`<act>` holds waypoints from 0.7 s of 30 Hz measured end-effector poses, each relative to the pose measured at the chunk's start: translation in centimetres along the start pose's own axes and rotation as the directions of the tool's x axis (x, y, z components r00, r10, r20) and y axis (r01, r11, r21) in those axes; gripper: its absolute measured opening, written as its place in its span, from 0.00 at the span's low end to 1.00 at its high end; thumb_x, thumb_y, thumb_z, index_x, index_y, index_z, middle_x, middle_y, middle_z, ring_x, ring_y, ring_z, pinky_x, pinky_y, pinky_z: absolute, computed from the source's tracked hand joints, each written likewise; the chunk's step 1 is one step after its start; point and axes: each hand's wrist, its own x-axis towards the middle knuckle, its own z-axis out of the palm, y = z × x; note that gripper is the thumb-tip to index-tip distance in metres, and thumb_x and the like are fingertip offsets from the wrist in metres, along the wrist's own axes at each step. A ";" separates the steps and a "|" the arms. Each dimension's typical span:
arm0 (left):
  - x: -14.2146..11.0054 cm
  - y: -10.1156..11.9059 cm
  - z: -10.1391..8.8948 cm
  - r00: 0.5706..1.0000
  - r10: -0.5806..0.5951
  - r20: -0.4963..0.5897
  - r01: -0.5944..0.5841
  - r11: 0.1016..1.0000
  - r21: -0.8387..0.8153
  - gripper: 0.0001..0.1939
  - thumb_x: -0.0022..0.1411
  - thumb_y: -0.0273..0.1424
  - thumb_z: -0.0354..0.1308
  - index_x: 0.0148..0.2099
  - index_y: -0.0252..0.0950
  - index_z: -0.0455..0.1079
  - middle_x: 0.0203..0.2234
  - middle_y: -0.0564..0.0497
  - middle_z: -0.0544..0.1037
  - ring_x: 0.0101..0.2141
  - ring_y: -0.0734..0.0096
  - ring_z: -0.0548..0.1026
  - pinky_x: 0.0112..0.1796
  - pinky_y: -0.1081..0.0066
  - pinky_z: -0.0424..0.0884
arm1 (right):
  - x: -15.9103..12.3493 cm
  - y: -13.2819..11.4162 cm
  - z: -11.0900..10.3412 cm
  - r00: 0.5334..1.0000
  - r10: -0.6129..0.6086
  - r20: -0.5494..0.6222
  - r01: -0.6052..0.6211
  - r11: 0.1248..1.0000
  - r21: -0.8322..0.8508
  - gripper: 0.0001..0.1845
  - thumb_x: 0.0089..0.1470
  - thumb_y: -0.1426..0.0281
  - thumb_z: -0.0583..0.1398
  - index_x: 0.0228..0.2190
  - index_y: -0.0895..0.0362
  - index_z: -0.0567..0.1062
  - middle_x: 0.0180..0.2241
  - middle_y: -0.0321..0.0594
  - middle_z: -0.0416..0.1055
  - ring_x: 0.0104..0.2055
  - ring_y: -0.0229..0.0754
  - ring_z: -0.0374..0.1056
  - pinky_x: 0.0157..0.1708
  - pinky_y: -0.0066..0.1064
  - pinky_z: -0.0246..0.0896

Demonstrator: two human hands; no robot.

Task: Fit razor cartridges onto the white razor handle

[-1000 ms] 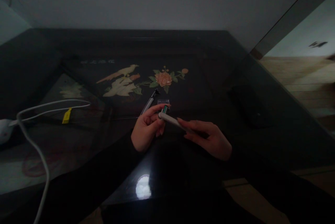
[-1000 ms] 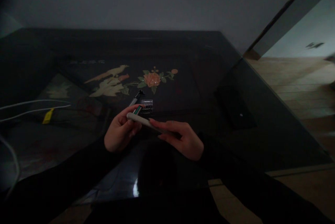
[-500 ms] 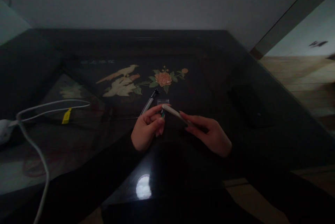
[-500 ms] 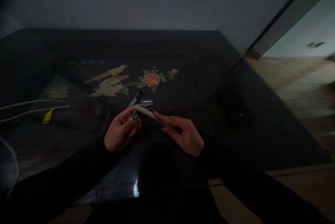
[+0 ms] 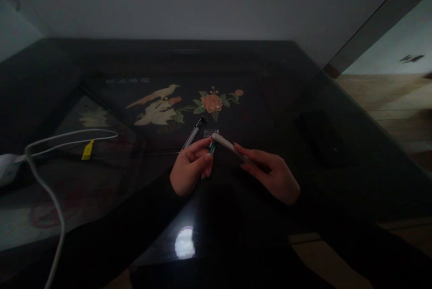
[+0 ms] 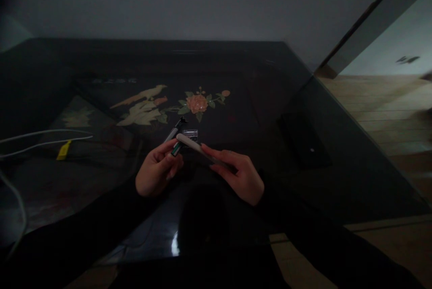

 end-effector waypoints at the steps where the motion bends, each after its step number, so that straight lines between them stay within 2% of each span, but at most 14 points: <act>1: 0.0 0.0 0.0 1.000 -0.005 0.002 0.005 1.000 0.005 0.26 0.48 0.39 0.67 0.48 0.32 0.71 0.09 0.61 0.64 0.11 0.83 0.56 0.16 0.77 0.49 | -0.1 0.0 0.0 1.000 -0.002 0.007 0.002 1.000 -0.004 0.22 0.56 0.69 0.58 0.53 0.48 0.70 0.51 0.37 0.72 0.48 0.46 0.71 0.46 0.37 0.69; 9: 0.0 0.2 0.0 1.000 -0.004 0.026 0.003 0.999 0.034 0.29 0.49 0.40 0.66 0.52 0.32 0.70 0.11 0.60 0.66 0.12 0.83 0.57 0.16 0.78 0.49 | -0.2 -0.5 0.1 0.998 -0.042 0.056 0.041 0.999 0.011 0.21 0.56 0.70 0.59 0.52 0.49 0.71 0.45 0.38 0.76 0.40 0.41 0.73 0.41 0.33 0.70; 16: 0.1 0.1 -0.1 0.999 -0.027 0.043 0.026 0.999 0.036 0.31 0.48 0.42 0.66 0.52 0.32 0.69 0.12 0.59 0.68 0.13 0.83 0.59 0.14 0.80 0.50 | -0.2 -0.7 0.0 0.990 -0.061 0.126 0.053 0.996 0.068 0.21 0.56 0.69 0.59 0.52 0.50 0.71 0.46 0.39 0.76 0.42 0.41 0.73 0.43 0.32 0.69; 21: 0.1 0.3 0.0 0.999 -0.036 0.025 0.035 0.999 0.037 0.32 0.48 0.41 0.67 0.53 0.31 0.68 0.10 0.60 0.66 0.11 0.83 0.57 0.14 0.80 0.50 | -0.2 -0.2 0.1 0.995 -0.047 0.083 0.043 0.998 0.045 0.22 0.56 0.70 0.59 0.53 0.48 0.70 0.46 0.37 0.75 0.42 0.41 0.73 0.42 0.33 0.70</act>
